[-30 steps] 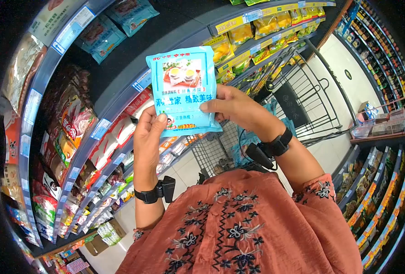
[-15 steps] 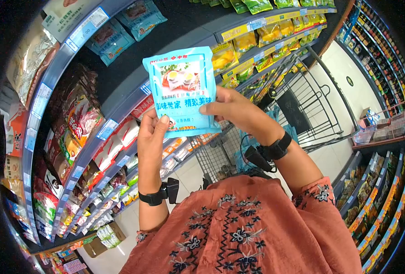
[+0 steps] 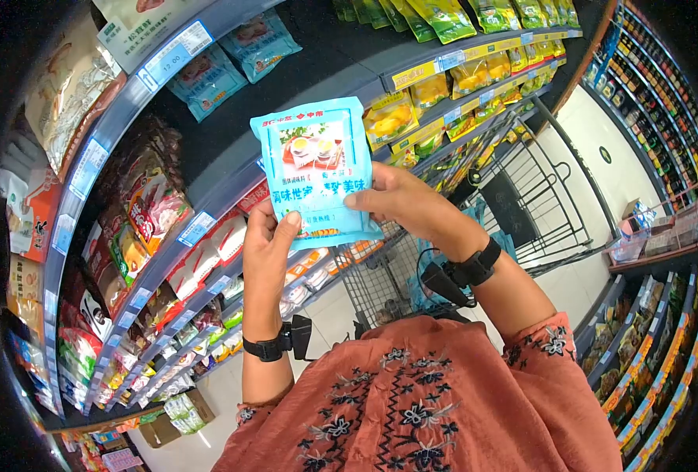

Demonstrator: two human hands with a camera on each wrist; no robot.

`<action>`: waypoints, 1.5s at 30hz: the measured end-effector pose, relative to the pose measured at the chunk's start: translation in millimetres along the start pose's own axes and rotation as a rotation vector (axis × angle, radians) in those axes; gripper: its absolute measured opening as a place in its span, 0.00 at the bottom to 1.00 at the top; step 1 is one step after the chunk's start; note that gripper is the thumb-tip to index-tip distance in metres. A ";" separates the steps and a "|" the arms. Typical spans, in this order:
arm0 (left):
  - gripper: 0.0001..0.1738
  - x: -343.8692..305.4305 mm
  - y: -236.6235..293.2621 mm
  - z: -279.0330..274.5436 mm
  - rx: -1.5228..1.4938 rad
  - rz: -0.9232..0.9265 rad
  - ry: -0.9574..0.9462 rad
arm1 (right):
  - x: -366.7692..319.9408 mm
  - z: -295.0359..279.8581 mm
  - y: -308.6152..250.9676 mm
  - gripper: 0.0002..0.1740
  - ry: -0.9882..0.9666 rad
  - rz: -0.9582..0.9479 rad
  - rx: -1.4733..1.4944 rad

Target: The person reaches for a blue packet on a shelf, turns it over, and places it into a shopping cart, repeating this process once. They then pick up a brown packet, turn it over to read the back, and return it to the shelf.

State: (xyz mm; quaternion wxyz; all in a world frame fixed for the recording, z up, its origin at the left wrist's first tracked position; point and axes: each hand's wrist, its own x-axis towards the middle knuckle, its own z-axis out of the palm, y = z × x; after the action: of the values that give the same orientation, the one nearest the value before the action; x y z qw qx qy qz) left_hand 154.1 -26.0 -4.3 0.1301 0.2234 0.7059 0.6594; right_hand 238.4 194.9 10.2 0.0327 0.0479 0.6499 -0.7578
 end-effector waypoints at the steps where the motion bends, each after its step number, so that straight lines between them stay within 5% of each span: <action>1: 0.23 0.3 1.2 -0.2 -0.008 -0.001 0.006 | 0.3 0.8 -0.4 0.25 -0.007 0.002 0.008; 18: 0.19 -1.9 30.4 -0.3 0.106 0.079 0.048 | 7.4 11.3 42.7 0.31 -0.036 -0.018 0.228; 21: 0.18 1.0 23.9 2.7 0.597 0.479 0.136 | 1.0 20.7 34.4 0.32 0.059 -0.010 0.253; 24: 0.19 -3.2 24.9 21.6 0.766 0.689 0.181 | 0.8 32.1 32.1 0.37 0.023 -0.095 0.409; 29: 0.29 -19.1 20.0 46.4 0.789 0.656 0.031 | 10.5 22.0 47.5 0.41 -0.118 -0.211 0.568; 36: 0.30 -29.2 16.5 41.8 0.715 0.635 -0.278 | 3.6 13.4 31.5 0.40 0.008 -0.228 0.868; 42: 0.23 -18.9 2.2 14.3 0.646 0.640 -0.035 | 4.4 11.4 26.9 0.40 0.009 -0.210 0.851; 45: 0.23 -9.8 3.5 4.5 0.524 0.426 0.133 | 3.8 15.1 23.4 0.41 0.017 -0.167 0.816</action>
State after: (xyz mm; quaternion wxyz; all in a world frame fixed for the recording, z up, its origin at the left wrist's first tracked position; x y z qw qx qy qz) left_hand 165.3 -26.6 -2.3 -0.1186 0.3483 0.7957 0.4812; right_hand 236.8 176.4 -10.9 -0.0556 0.0103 0.2983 -0.9528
